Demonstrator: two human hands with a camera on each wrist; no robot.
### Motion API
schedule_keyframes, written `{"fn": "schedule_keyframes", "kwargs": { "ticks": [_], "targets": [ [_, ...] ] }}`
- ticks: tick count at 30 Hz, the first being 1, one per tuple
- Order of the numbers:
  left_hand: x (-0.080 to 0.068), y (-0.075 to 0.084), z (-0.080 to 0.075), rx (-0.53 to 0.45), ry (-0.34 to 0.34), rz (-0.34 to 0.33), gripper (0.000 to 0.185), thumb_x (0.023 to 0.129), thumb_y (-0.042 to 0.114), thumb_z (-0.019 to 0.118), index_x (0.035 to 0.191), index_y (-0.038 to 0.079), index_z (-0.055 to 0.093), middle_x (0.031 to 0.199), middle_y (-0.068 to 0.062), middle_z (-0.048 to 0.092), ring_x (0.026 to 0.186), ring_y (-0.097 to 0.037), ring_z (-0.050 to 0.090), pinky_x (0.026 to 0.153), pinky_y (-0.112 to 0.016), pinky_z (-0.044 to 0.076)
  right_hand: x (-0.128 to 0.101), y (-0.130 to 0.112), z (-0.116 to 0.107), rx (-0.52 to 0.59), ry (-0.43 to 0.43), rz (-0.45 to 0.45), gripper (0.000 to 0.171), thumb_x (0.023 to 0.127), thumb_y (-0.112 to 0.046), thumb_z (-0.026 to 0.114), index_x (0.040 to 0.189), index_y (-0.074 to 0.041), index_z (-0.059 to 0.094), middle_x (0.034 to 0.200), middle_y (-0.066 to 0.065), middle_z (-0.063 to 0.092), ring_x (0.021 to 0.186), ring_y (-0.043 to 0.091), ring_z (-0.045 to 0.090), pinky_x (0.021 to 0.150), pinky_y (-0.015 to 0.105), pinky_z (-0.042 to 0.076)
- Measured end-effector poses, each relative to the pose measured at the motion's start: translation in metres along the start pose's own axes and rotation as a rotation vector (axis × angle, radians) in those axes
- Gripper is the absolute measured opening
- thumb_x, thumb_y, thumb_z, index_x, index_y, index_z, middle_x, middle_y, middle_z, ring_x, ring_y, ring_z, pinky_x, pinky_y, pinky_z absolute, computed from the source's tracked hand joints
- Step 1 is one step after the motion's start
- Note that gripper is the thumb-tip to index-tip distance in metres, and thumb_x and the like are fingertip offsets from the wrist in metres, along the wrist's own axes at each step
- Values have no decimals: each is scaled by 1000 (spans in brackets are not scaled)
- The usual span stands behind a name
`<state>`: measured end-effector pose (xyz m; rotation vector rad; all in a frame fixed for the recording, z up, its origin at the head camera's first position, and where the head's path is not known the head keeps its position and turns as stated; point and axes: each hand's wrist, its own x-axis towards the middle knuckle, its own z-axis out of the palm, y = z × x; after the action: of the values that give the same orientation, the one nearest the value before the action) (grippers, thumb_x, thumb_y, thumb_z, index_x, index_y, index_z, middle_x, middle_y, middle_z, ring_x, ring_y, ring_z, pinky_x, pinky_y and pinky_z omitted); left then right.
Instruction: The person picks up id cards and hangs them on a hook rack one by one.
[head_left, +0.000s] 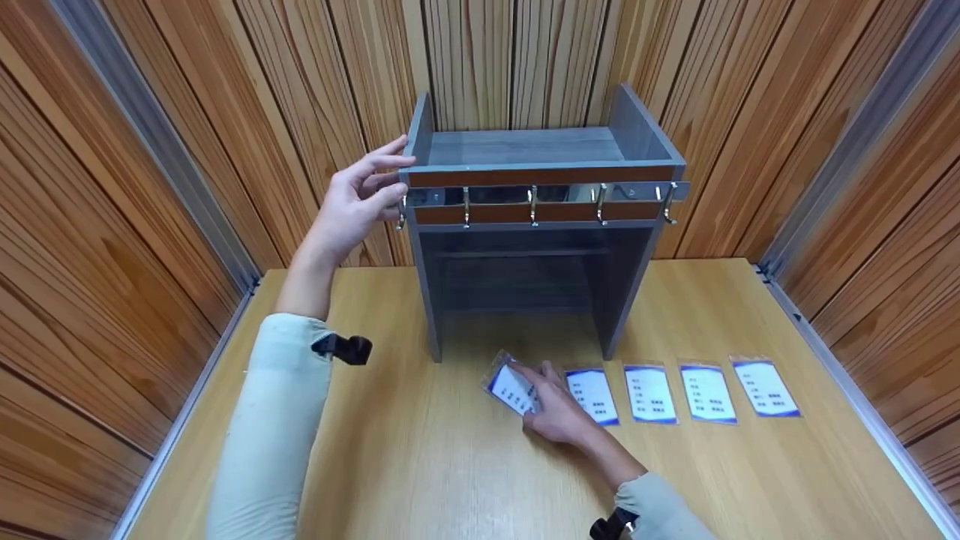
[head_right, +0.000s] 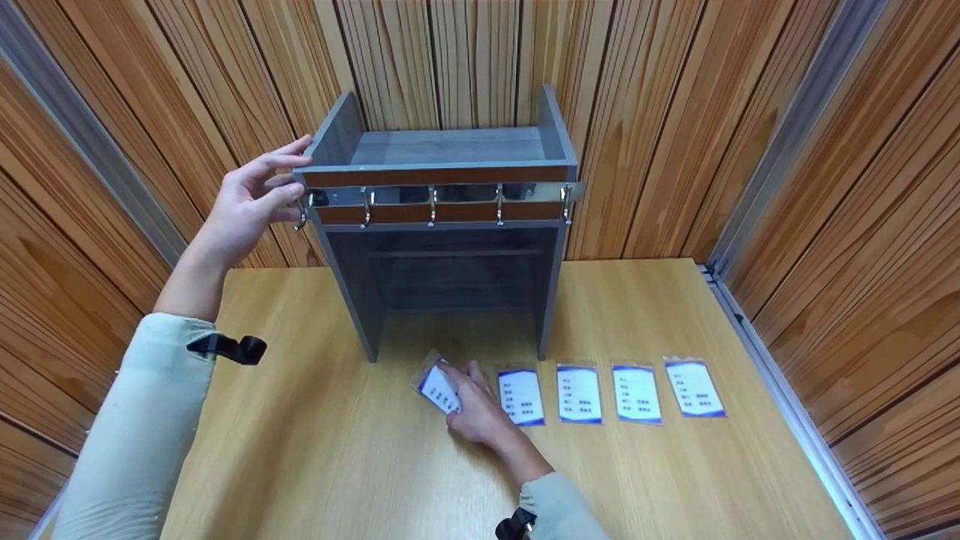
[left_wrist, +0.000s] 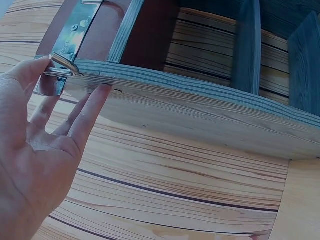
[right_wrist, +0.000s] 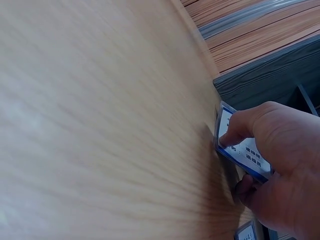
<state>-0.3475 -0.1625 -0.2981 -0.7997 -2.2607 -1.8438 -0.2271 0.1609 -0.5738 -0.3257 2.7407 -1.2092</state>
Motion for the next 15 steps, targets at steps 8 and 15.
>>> {"fn": "schedule_keyframes", "kwargs": {
  "ticks": [8, 15],
  "targets": [
    [0, 1, -2, 24, 2, -23, 43, 115, 13, 61, 157, 5, 61, 184, 8, 41, 161, -25, 54, 103, -32, 65, -1, -3, -1, 67, -15, 26, 88, 91, 2, 78, 170, -24, 50, 181, 38, 24, 164, 63, 33, 129, 83, 33],
    [0, 0, -2, 28, -1, -27, 44, 114, 14, 63, 157, 7, 61, 184, 9, 41, 163, -26, 53, 115, -55, 62, -1, -10, -4, 103, -5, 28, 85, 92, 1, 77, 166, -32, 51, 182, 36, 24, 171, 62, 18, 130, 87, 26]
  ]
}}
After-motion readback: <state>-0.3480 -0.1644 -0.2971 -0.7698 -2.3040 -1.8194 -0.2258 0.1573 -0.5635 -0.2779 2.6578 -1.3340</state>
